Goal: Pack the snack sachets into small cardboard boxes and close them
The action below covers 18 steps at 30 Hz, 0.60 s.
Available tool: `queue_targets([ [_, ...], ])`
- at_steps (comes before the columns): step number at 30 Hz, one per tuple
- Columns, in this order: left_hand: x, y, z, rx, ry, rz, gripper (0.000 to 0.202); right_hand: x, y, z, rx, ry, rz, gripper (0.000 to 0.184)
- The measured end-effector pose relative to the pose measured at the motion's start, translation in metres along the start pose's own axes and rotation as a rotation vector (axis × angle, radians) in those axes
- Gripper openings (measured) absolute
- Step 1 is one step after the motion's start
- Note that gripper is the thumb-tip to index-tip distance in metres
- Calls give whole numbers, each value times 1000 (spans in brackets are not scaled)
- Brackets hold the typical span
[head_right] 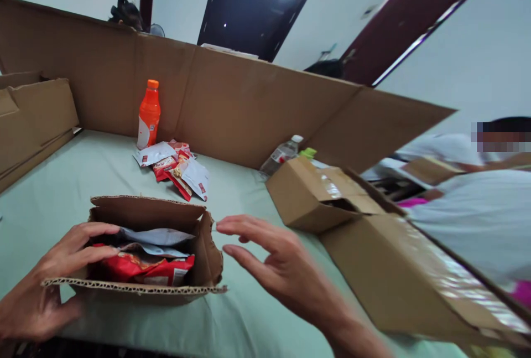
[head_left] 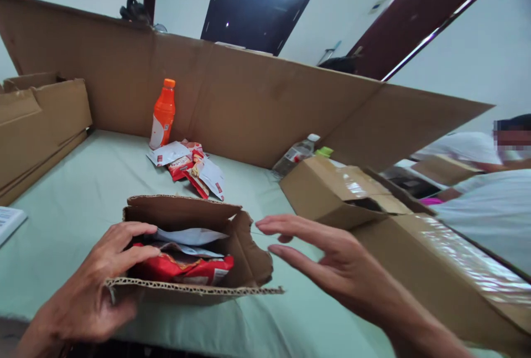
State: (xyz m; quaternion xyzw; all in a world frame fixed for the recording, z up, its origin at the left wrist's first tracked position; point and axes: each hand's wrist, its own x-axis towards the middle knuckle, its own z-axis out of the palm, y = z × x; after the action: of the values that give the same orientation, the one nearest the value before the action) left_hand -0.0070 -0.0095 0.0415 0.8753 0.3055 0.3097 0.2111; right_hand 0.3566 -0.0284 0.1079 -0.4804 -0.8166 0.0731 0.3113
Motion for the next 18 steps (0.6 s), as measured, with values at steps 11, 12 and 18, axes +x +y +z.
queue_targets([
  [11, 2, 5, 2, 76, 258, -26, 36, 4, 7, 42, 107, -201, -117, 26],
  [12, 4, 6, 3, 103, 308, -33, 36, 4, 8, 41, 124, -164, -125, 26],
  [18, 12, 9, 13, 200, 442, -178, 57, 12, 7, 43, 173, 360, 43, 33],
])
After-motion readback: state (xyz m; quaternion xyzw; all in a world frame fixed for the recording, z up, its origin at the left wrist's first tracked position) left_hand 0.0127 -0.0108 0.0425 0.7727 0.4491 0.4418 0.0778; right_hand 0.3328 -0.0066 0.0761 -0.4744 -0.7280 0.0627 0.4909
